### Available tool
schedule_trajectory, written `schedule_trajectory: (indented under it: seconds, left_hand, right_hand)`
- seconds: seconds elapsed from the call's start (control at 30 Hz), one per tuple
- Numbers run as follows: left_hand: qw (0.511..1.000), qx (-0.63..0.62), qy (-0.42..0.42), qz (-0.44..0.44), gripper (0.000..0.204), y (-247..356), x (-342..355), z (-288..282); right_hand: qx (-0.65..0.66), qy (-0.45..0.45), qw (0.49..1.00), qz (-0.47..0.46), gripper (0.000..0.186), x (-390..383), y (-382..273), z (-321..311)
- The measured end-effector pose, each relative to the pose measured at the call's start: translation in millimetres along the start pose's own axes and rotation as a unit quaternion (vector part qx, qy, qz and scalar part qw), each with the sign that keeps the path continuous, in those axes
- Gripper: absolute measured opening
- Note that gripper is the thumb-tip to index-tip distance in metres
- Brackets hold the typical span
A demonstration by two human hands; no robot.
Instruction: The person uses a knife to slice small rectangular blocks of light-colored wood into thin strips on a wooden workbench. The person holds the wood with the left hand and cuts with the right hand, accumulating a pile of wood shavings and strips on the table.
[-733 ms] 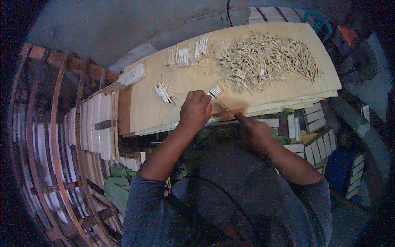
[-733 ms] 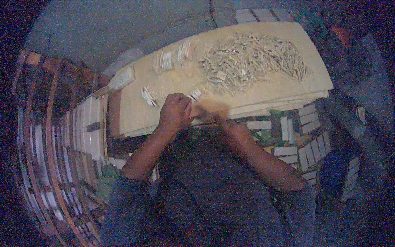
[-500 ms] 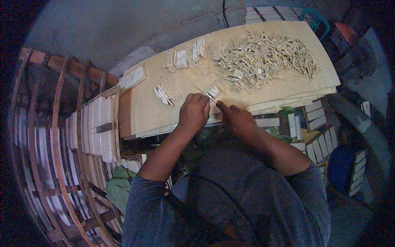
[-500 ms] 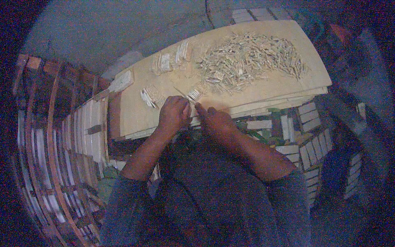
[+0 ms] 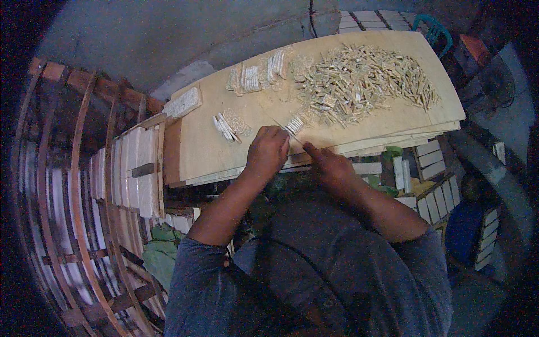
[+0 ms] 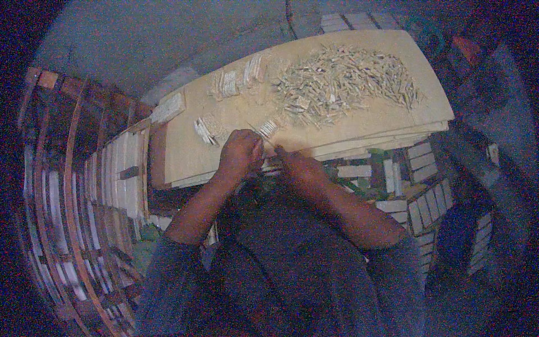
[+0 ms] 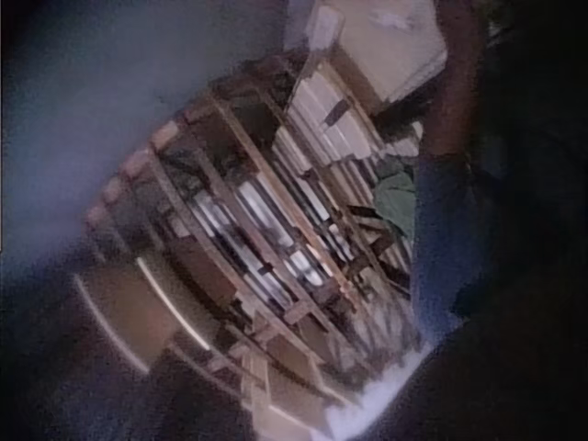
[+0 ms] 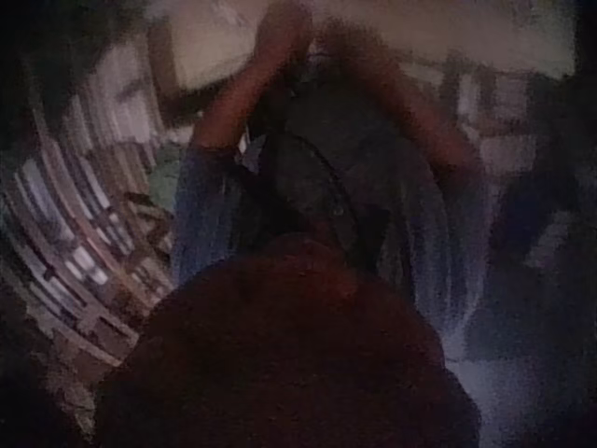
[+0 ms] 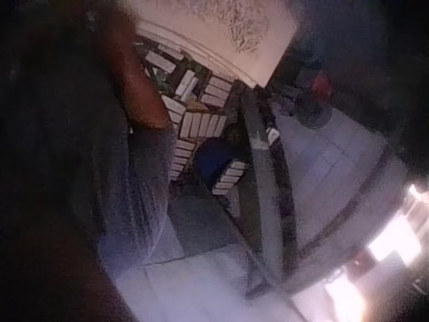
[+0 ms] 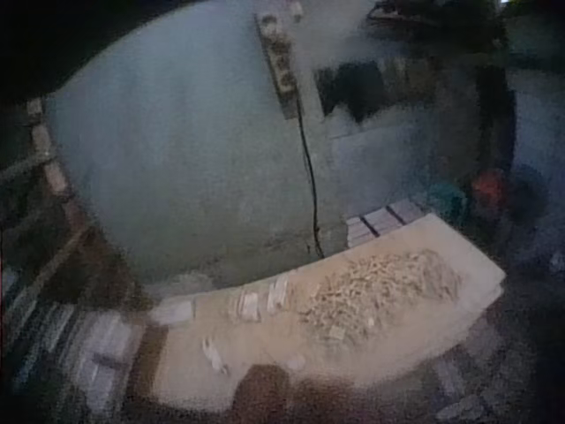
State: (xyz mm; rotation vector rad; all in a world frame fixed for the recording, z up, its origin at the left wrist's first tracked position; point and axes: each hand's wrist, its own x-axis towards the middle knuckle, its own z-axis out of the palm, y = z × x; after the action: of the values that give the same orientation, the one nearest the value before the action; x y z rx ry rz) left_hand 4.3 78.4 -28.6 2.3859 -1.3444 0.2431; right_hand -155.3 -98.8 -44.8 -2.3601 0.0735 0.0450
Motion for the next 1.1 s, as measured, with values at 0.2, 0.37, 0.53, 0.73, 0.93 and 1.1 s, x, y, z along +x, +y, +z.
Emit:
schedule_trajectory:
  seconds: [0.2,0.37,0.53,0.73,0.93,1.1]
  left_hand:
    - [1.0,-0.017,0.011,-0.008,0.014,3,-6,-6]
    - [0.999,0.02,-0.044,-0.019,0.012,2,-2,-4]
    - [1.0,-0.013,-0.015,-0.019,0.011,5,-4,-7]
    - [0.999,0.0,-0.026,-0.026,0.03,-4,-5,-2]
    - [0.97,0.004,-0.216,-0.109,0.085,17,65,-29]
    - [0.937,-0.003,-0.348,-0.034,0.091,-17,103,8]
  right_hand:
    - [-0.041,-0.009,0.998,0.037,0.067,-42,7,-8]
    - [-0.059,-0.014,0.998,0.006,0.07,9,-13,-5]
    - [-0.011,0.036,0.999,-0.018,0.072,-20,6,4]
    - [-0.034,-0.041,0.998,0.045,0.061,-43,16,-22]
    - [0.044,0.173,0.98,0.086,0.057,-99,39,-68]
    - [0.029,0.247,0.965,0.083,0.053,-122,55,-78]
